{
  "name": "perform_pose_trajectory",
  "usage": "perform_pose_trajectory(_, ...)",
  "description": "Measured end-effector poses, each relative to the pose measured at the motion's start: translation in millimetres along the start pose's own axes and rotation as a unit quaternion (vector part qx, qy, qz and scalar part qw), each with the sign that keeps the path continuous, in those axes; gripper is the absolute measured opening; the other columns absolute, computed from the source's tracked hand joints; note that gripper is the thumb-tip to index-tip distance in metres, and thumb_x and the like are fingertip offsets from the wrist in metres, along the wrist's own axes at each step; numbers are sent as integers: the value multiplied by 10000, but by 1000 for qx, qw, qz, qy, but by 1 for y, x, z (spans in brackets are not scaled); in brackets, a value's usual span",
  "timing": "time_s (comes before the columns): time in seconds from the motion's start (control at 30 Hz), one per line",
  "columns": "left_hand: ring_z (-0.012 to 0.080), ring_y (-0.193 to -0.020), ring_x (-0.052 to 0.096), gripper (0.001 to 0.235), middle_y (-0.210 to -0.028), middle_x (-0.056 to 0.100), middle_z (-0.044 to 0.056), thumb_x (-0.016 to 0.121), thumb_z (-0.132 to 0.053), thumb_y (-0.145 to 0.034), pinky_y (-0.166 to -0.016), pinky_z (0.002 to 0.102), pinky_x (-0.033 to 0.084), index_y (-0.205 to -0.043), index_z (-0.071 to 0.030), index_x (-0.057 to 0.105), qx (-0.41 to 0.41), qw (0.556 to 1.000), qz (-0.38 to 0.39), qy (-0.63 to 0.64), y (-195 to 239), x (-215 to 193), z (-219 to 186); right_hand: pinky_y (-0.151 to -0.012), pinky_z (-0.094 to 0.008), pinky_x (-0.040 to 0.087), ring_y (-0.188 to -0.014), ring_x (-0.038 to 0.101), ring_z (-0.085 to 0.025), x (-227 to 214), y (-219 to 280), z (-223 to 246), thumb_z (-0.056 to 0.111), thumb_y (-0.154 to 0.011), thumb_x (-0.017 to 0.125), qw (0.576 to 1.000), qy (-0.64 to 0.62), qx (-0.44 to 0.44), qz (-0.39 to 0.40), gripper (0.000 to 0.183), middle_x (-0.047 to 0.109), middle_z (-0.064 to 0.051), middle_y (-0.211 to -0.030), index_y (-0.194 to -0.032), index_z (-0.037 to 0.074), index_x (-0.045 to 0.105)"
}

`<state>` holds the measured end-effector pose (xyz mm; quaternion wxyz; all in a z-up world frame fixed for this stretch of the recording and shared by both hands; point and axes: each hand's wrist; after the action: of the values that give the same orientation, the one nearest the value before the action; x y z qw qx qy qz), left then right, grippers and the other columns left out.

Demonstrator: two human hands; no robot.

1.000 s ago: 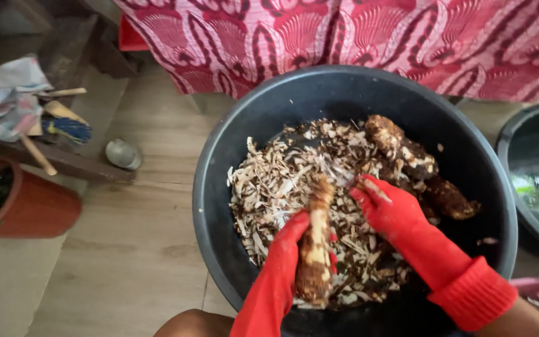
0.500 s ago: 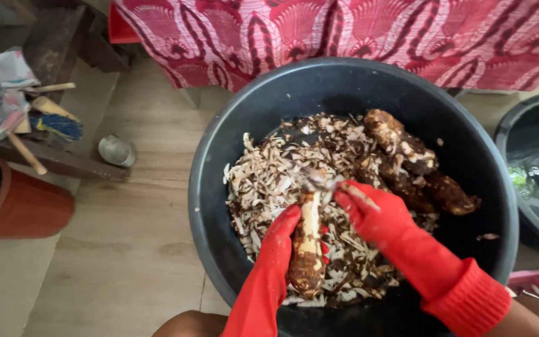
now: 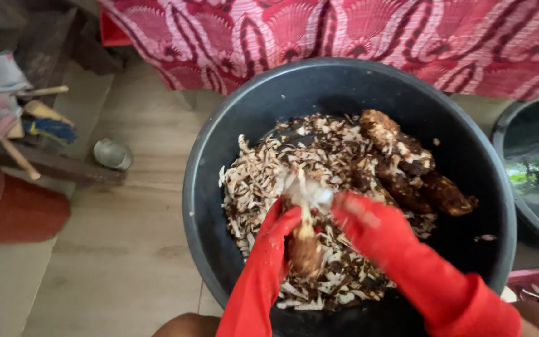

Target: The person peels the skin off several root vegetables using a peeler, holding the vegetables over a large black basin to collect the peels. The peeled vegetables are placed into a pink basket to the side.

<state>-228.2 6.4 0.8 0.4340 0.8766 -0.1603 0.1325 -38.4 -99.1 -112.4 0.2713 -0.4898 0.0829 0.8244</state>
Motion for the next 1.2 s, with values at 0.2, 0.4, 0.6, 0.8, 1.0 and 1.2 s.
perform_pose_trajectory(0.2,328,-851,713,970,-1284,686,250,708,-77,-683,-673,436,601,-1601,-196,414,21,981,125,-145,25,1,-10,-903,-413,647,-1190,681,-264,-37,-34,26,644,-976,328,964,72,104,232,601,700,0,-1295,-1392,285,572)
perform_pose_trajectory(0.4,295,-1167,675,1033,-1454,653,122,717,-85,-681,-954,444,544,-1620,-302,345,36,977,99,-186,27,5,-19,-842,-383,599,-930,748,-286,-45,-16,47,471,-960,575,996,7,67,55,340,773,-7,-1094,-1220,275,673)
perform_pose_trajectory(0.6,281,-1040,748,781,-1215,774,173,793,-87,-665,-848,391,584,-1411,-55,567,-28,976,2,-214,22,-1,-13,-749,-453,688,-803,802,-324,-53,-8,60,512,-966,550,978,-28,-95,184,474,809,-105,-1016,-1242,169,725)
perform_pose_trajectory(0.8,319,-1080,651,1145,-1457,586,177,722,52,-609,-802,445,600,-1630,-260,306,27,967,172,-187,25,2,-11,-907,-377,590,-1053,745,-267,-15,-35,-11,470,-988,652,981,86,-85,-148,394,790,-28,-1116,-1192,162,789)
perform_pose_trajectory(1.0,279,-899,703,705,-1090,737,148,716,-73,-658,-741,394,555,-1353,-93,600,-20,976,29,-216,18,0,-8,-719,-457,609,-898,758,-330,-26,-3,31,371,-961,661,962,-14,-266,-52,354,793,-97,-1057,-1160,95,758)
perform_pose_trajectory(1.2,309,-1037,670,1096,-1264,690,184,724,-42,-562,-840,425,554,-1598,-195,399,36,964,183,-189,21,-5,-9,-894,-406,585,-1087,732,-266,-2,-30,-21,418,-1008,620,981,54,-115,-146,370,771,-29,-1182,-1209,141,762)
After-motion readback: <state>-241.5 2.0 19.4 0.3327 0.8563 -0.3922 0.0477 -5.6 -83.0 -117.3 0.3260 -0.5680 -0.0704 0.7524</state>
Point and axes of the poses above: each hand's wrist, its own y-axis away from the middle knuckle, its own x-axis out of the palm, z = x × y
